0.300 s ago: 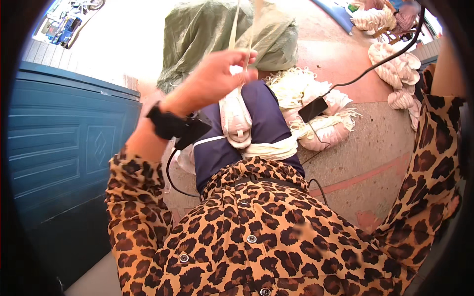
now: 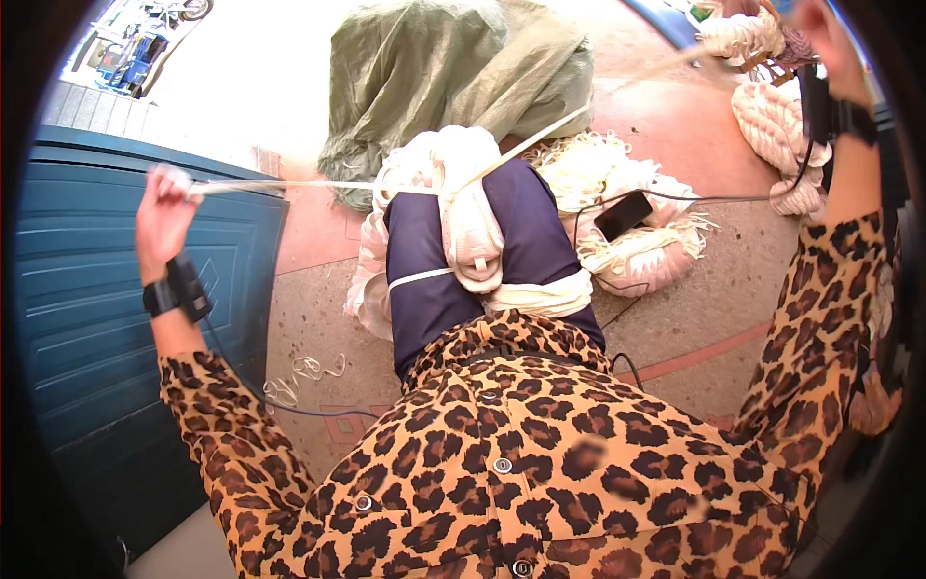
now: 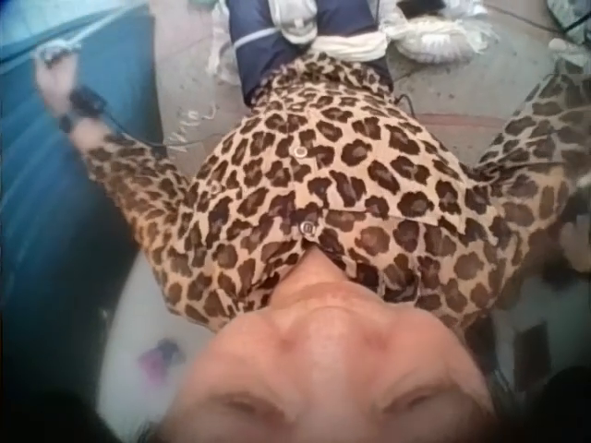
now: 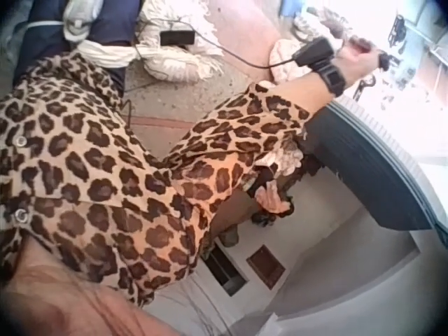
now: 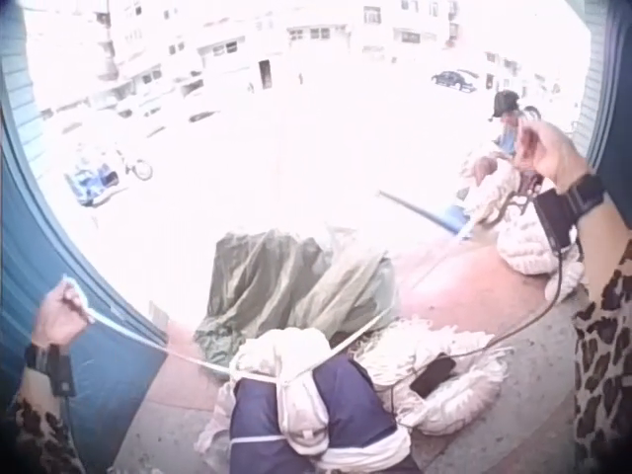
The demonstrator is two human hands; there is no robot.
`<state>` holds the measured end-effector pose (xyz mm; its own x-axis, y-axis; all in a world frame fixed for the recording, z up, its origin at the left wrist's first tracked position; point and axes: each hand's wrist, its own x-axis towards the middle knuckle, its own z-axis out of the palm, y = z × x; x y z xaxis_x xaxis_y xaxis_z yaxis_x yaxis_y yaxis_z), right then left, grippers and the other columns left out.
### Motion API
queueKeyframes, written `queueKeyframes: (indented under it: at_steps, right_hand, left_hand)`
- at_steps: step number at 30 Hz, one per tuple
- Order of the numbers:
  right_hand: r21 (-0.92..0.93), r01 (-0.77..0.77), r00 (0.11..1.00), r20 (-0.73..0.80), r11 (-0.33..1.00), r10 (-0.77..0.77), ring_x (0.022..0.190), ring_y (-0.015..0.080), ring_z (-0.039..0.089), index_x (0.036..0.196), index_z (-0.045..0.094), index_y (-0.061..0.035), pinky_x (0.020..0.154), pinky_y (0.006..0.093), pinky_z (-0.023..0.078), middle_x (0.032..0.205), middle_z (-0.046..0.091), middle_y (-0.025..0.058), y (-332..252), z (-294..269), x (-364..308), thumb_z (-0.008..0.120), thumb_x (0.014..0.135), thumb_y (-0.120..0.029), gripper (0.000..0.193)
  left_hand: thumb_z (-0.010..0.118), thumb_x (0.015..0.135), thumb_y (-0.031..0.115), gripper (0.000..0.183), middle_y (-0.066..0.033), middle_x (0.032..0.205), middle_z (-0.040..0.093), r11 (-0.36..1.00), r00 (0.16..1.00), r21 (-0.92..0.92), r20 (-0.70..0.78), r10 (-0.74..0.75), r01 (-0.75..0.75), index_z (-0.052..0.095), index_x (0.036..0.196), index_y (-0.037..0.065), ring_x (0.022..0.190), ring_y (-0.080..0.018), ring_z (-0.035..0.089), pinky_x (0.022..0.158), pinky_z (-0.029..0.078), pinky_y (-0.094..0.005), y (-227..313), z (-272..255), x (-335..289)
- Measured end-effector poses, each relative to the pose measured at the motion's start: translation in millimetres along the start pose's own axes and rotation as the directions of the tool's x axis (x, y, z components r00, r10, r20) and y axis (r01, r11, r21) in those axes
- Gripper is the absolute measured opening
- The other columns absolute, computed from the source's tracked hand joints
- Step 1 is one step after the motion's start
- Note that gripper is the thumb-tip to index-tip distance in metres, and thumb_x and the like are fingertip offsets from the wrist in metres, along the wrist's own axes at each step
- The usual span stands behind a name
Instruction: The recorder is lacing a white sneaker while sitting among bundles of shoe components.
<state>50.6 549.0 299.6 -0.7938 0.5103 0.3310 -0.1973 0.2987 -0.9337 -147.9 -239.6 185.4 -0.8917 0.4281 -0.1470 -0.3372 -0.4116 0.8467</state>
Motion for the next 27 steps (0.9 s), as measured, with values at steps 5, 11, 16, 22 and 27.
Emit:
queueKeyframes:
  at_steps: [5,11,16,22,27]
  right_hand:
    - [-0.248,-0.384,0.921,-0.037,0.889,0.388,0.058,0.005,0.044,0.074,0.059,-0.0086,0.054,0.018,0.035,0.063,0.051,-0.0029,110,31,-108,0.054,0.081,-0.021,0.015]
    - [-0.169,-0.071,0.803,0.575,0.983,0.156,0.065,0.0104,0.054,0.086,0.063,-0.0015,0.062,0.0269,0.045,0.071,0.06,0.0021,179,239,-238,0.058,0.079,-0.013,0.015]
    - [-0.528,0.325,0.792,0.605,0.785,0.079,0.077,0.0286,0.054,0.075,0.063,-0.0089,0.068,0.0383,0.042,0.076,0.057,0.0103,192,332,-294,0.052,0.078,-0.017,0.015]
    - [-0.698,0.303,0.821,0.537,0.649,0.195,0.083,0.0275,0.053,0.076,0.063,-0.0107,0.073,0.0415,0.039,0.078,0.057,0.0091,188,349,-302,0.049,0.079,-0.02,0.017]
    - [-0.693,0.429,0.741,0.637,0.579,0.212,0.083,0.0243,0.052,0.074,0.064,-0.0119,0.07,0.0395,0.036,0.08,0.057,0.0068,184,360,-300,0.052,0.074,-0.017,0.013]
  left_hand:
    - [0.033,0.094,0.03,0.024,0.0026,0.062,0.034,0.974,0.853,0.041,-0.475,0.216,-0.224,0.045,0.083,0.012,0.059,-0.0127,0.036,0.071,0.037,-0.0354,28,-149,-61]
    - [0.051,0.087,0.019,0.015,0.009,0.049,0.025,0.992,0.85,0.074,-0.525,-0.046,0.1,0.05,0.099,0.009,0.039,-0.0023,0.027,0.044,0.03,-0.0201,-91,-72,-6]
    - [0.058,0.082,0.02,0.023,0.0002,0.07,0.057,0.788,0.926,0.488,-0.161,-0.34,0.374,0.059,0.097,0.002,0.051,-0.0059,0.044,0.046,0.037,-0.0194,-223,55,4]
    - [0.057,0.082,0.019,0.023,0.0005,0.068,0.059,0.532,0.938,0.812,-0.051,-0.343,0.239,0.064,0.094,0.0,0.058,-0.0044,0.051,0.053,0.041,-0.0181,-287,112,-4]
    - [0.055,0.08,0.019,0.021,-0.0118,0.064,0.062,0.404,0.983,0.899,-0.117,-0.142,0.166,0.065,0.085,0.002,0.057,-0.0173,0.059,0.055,0.046,-0.0298,-294,118,-12]
